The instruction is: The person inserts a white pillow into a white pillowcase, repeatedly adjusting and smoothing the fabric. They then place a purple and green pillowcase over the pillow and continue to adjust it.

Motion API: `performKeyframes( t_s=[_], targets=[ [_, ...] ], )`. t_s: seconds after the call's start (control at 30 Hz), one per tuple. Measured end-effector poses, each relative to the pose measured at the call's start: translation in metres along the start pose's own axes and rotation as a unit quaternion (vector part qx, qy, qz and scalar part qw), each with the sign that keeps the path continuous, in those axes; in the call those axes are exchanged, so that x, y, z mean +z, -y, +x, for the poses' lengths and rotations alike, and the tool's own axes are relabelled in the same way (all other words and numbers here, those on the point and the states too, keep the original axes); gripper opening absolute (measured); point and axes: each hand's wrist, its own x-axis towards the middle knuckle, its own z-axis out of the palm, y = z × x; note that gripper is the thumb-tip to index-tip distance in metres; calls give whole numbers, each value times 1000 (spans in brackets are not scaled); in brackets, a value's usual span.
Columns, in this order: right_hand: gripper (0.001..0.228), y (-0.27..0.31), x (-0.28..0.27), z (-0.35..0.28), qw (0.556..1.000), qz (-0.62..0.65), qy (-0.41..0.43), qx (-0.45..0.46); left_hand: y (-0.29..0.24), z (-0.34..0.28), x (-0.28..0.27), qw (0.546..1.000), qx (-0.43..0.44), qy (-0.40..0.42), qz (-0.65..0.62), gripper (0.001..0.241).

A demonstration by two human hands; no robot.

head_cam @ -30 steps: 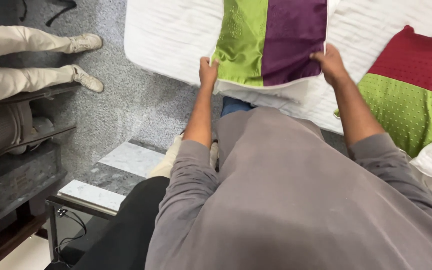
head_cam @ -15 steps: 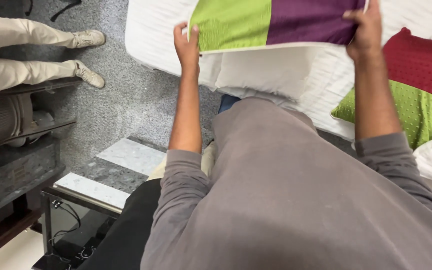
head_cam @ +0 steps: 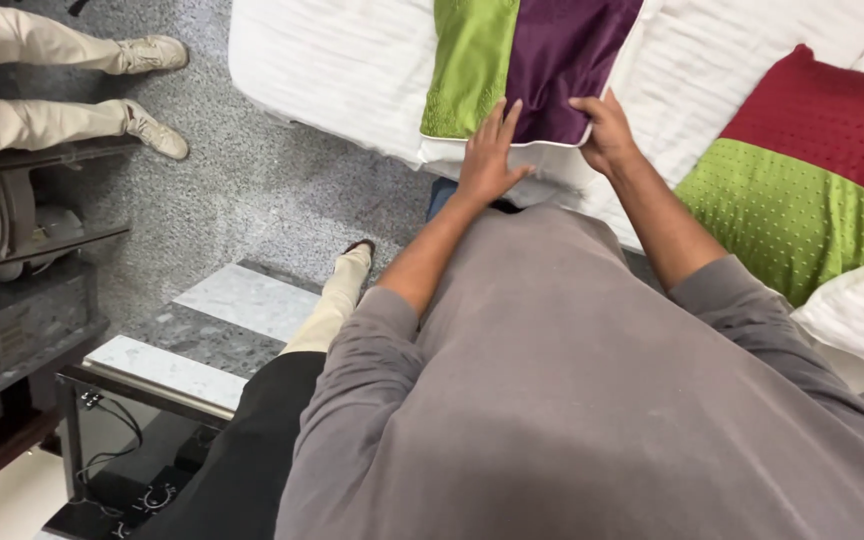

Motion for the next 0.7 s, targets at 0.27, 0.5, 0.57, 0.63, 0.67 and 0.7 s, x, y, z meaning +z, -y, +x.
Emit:
performKeyframes(
  t_s=[0.27,0.5,0.57,0.63,0.67,0.7],
  targets=[
    [75,-3,24,24,973,187,138,0,6,31,2,989,-30,-71,127,40],
    [98,0,41,52,984,145,100,-35,-27,17,-41,987,76,-1,140,69],
    [92,17,67,47,989,109,89,-41,-23,8,-44,987,82,52,129,73],
    [81,21,65,70,993,93,67,-5,-20,5,-53,989,69,68,109,73],
    [71,22,62,78,996,80,38,32,-20,1,-55,991,57,89,87,73],
    [71,18,53,93,996,77,36,34,-11,-3,-52,991,56,89,83,73]
  ],
)
